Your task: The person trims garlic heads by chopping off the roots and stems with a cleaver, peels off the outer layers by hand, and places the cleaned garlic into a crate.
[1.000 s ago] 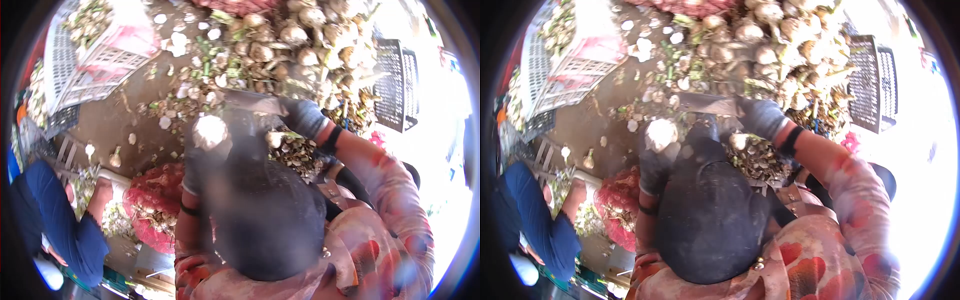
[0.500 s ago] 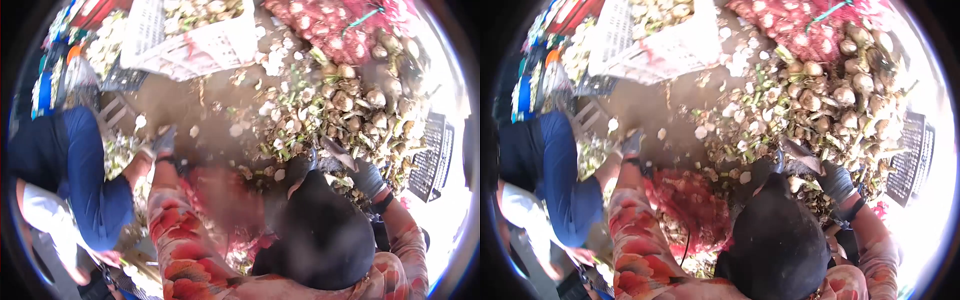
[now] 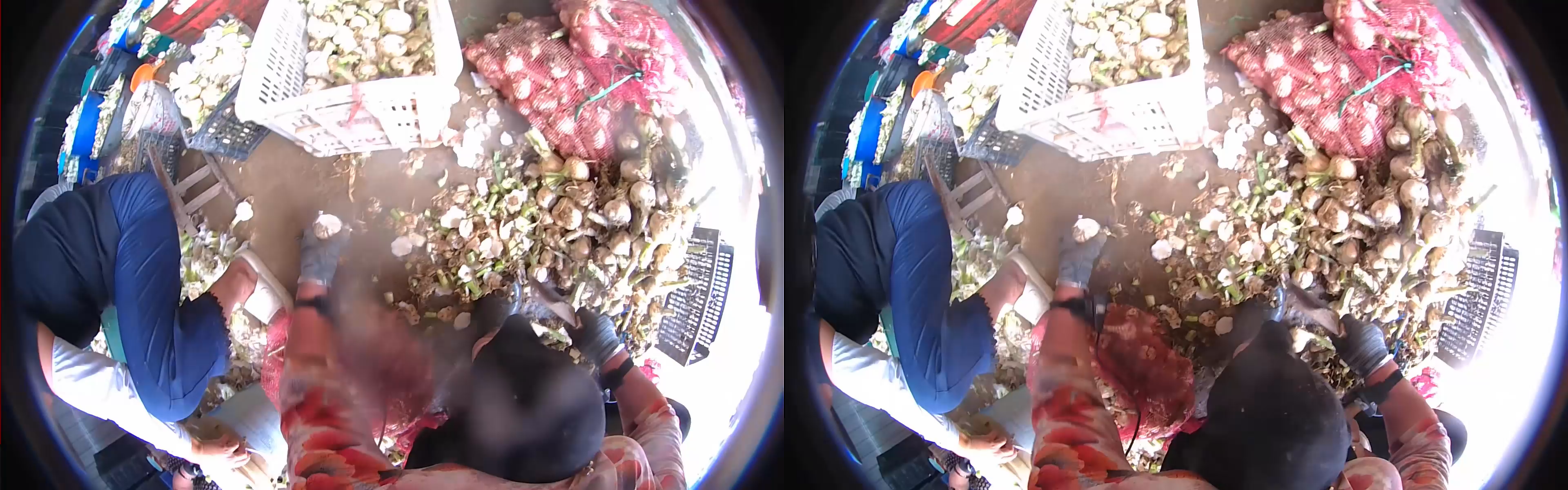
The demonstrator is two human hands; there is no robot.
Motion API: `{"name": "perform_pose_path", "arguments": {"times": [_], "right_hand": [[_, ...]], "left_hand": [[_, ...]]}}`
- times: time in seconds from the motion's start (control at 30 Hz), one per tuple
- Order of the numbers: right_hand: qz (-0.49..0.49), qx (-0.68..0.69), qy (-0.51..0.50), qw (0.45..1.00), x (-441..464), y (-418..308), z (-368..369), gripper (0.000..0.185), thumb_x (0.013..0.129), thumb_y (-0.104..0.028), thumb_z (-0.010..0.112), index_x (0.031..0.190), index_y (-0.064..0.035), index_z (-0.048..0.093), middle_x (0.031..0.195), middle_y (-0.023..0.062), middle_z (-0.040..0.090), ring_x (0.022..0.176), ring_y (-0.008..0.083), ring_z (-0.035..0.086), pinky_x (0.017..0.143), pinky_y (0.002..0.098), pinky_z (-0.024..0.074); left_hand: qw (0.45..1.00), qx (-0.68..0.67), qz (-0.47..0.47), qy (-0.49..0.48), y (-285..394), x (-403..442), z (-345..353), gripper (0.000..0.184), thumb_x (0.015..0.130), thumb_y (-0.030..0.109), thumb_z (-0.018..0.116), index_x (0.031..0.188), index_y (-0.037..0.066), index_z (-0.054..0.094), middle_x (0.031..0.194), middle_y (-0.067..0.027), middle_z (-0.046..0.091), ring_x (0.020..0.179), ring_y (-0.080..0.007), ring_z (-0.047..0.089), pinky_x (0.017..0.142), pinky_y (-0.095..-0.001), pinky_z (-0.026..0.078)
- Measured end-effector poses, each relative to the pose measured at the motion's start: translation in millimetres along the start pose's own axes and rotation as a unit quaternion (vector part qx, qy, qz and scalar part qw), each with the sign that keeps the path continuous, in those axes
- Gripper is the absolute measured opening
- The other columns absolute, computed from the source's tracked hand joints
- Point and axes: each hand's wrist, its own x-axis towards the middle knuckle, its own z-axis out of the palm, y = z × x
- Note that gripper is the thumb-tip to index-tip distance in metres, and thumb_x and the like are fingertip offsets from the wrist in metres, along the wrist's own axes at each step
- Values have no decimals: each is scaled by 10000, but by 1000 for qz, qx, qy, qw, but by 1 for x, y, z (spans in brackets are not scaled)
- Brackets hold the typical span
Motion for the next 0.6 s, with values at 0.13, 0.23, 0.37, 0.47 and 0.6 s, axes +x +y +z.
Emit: {"name": "perform_pose_path", "arguments": {"times": [0.13,0.23,0.37,0.47,0.6], "right_hand": [[-9,65,24,998,-14,3,-5,299,787,-350,667,880,-70,613,668,183,624,678,397,639,616,474,503],[-15,49,27,998,-20,10,-8,263,791,-326,664,869,-77,624,714,190,631,701,387,639,624,478,503],[12,87,72,994,-28,5,-18,267,795,-288,686,871,-56,576,717,205,617,710,402,621,617,452,491],[2,103,93,990,-36,22,-8,284,806,-289,694,884,-47,568,735,218,618,720,420,614,630,451,489],[-15,139,91,986,-48,35,6,293,800,-282,699,863,-35,554,748,223,617,734,426,614,642,457,484]], "left_hand": [[886,-429,169,50,96,-31,-26,508,783,165,725,1215,32,492,1098,-71,590,980,-177,569,824,-326,502],[886,-41,420,191,219,-43,-60,542,850,138,690,1288,-18,413,1155,-113,579,1038,-212,559,868,-361,508],[910,-180,364,83,257,19,-56,511,854,147,696,1250,-36,429,1106,-118,578,998,-198,563,870,-298,494],[895,-140,396,149,246,-53,6,379,875,166,678,1171,-10,521,1045,-61,576,940,-162,556,846,-287,496],[946,-237,210,-65,156,-122,100,259,935,194,614,1117,11,586,1004,-18,629,904,-75,558,801,-240,483]]}}
